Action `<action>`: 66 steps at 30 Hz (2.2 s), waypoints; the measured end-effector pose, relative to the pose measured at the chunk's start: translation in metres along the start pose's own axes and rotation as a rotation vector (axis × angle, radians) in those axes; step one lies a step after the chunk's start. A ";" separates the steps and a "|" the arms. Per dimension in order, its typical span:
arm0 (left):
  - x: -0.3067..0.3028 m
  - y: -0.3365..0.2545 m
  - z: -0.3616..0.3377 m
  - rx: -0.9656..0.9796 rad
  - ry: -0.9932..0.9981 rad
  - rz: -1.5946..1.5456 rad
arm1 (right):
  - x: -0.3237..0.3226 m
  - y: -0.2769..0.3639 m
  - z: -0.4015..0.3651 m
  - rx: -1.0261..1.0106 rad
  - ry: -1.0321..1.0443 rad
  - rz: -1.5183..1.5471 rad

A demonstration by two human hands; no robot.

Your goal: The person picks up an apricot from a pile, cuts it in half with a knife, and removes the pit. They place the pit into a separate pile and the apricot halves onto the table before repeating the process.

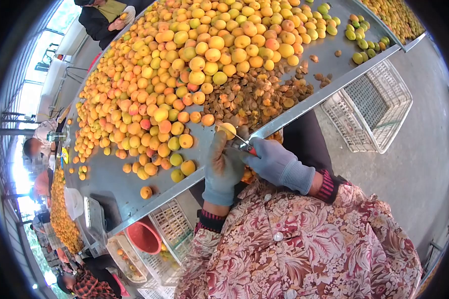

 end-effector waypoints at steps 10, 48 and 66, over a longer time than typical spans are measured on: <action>0.006 0.008 -0.003 -0.686 -0.055 -1.261 | -0.001 0.005 -0.006 0.063 0.075 -0.033; -0.002 0.001 0.004 -0.097 -0.205 0.563 | -0.009 0.014 0.014 0.117 -0.043 0.882; -0.006 0.007 0.023 0.351 0.037 0.765 | -0.008 0.020 0.016 0.047 -0.160 1.053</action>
Point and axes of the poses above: each hand's wrist, its own z-axis towards the middle knuckle, its own x-axis out of the palm, y = z × x, the point moved 1 cm from there along z, towards the middle knuckle, and after that the axes turned 3 degrees about z, right-handed, at the moved point
